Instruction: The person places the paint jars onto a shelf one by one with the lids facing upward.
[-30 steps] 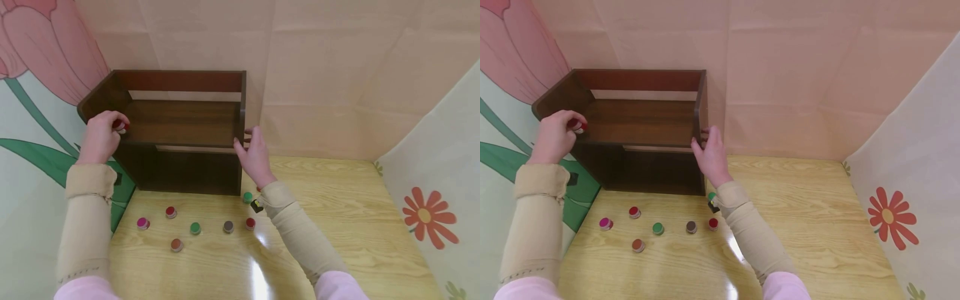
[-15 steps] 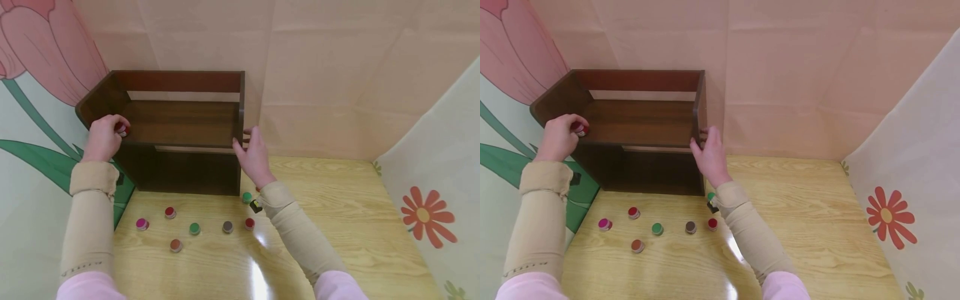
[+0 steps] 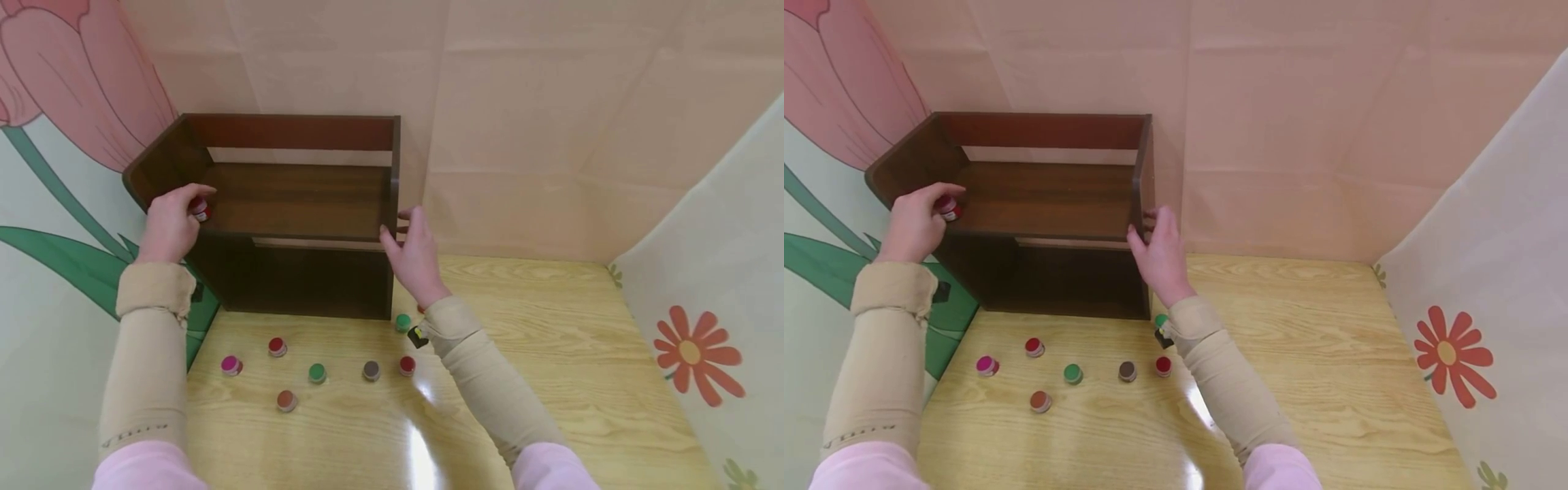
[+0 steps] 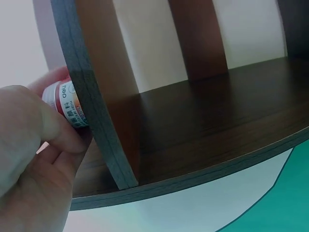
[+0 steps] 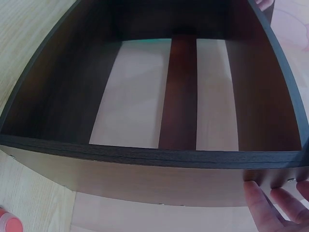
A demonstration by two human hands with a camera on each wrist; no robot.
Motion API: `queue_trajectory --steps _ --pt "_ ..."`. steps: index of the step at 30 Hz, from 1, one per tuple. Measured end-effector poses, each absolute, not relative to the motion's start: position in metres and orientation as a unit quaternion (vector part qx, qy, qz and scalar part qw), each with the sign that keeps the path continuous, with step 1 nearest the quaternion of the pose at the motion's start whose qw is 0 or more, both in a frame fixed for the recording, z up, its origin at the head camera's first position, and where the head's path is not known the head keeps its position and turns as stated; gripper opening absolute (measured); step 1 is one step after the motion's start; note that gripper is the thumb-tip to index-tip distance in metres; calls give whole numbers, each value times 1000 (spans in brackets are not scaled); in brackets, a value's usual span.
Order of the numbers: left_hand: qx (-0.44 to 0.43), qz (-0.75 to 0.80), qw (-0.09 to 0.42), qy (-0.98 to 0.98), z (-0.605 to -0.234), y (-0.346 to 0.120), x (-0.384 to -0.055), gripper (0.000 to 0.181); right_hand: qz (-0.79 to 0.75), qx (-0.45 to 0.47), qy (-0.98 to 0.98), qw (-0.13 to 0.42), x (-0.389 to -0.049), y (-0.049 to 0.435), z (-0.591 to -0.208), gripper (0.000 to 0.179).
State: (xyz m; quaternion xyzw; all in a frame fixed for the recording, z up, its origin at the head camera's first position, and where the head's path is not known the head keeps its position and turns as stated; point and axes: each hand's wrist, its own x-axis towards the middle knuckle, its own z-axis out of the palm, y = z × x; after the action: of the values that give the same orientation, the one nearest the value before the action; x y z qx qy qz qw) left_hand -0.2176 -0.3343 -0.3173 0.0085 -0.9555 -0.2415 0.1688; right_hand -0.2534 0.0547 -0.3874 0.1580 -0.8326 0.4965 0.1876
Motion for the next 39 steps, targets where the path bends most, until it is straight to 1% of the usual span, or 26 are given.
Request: queue_trajectory --steps 4,7,10,14,18,21,23,31,34,39 --pt "2 -242 183 -953 -319 -336 -216 73 492 156 -835 190 -253 54 -387 41" --pt "3 -235 200 -951 -320 -337 -215 75 489 154 -838 188 -252 54 -387 40" --pt "4 -227 218 -949 -319 -338 -215 66 490 152 -838 185 -252 54 -386 40" --pt "18 -229 218 -949 -314 -337 -214 57 491 150 -838 184 -252 55 -385 40" --pt "48 -236 208 -948 -310 -335 -211 57 489 149 -839 187 -252 56 -385 40" --pt "59 -233 220 -945 -308 -332 -208 56 488 149 -839 187 -253 56 -385 40" --pt "55 -229 238 -942 -306 -330 -207 54 489 149 -838 189 -253 57 -386 40" --pt "-3 -210 347 -914 -299 -316 -201 41 486 153 -838 195 -252 57 -386 39" --pt "-26 -206 374 -904 -295 -308 -198 38 491 155 -835 195 -253 57 -386 39" --pt "-63 -205 396 -893 -290 -292 -191 34 490 155 -835 195 -253 57 -386 39"
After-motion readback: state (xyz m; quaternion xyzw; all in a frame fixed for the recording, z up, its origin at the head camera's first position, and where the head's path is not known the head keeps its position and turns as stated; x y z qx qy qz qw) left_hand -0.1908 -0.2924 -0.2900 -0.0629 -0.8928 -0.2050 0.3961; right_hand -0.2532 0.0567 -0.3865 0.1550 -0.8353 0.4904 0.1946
